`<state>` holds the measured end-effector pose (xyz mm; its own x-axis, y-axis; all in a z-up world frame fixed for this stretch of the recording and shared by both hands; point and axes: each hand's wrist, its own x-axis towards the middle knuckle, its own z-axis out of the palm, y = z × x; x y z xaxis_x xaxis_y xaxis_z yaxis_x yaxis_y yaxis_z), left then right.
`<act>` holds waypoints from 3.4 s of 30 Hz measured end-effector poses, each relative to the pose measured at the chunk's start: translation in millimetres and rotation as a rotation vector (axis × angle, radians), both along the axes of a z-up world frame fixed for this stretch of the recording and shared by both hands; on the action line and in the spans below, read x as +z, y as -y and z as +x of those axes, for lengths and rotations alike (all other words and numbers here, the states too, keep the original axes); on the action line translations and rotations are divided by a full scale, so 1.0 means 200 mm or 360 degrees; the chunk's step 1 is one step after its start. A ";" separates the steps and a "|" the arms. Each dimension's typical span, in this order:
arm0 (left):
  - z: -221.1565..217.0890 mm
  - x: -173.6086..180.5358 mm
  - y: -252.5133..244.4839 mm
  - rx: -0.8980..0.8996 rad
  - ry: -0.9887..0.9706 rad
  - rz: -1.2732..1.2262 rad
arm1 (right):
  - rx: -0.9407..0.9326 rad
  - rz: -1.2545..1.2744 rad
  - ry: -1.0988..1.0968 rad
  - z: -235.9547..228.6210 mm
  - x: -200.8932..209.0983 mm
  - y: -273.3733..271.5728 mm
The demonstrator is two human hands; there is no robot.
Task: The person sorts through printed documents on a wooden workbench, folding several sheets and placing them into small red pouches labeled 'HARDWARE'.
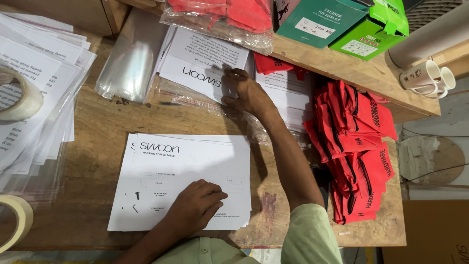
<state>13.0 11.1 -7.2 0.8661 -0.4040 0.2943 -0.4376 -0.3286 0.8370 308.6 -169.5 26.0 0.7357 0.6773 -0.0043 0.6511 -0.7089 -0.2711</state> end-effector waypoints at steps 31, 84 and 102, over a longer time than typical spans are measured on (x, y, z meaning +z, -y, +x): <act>-0.02 0.05 0.02 0.1112 0.1448 0.0659 | -0.0547 0.1266 0.0248 -1.31 -0.17 0.27; -0.12 0.01 -0.02 0.0971 0.0624 0.0155 | -0.1287 0.2953 -0.0733 -1.48 -0.33 0.50; -0.15 0.35 -0.12 0.0535 0.1527 0.0256 | -0.1213 0.1755 -0.0852 -1.61 -0.13 0.43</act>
<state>-17.8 34.6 62.5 0.3703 -0.2798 0.8858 -0.7634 -0.6349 0.1186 -12.7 -255.6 0.5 0.9905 -0.0322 -0.1338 -0.1364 -0.1033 -0.9853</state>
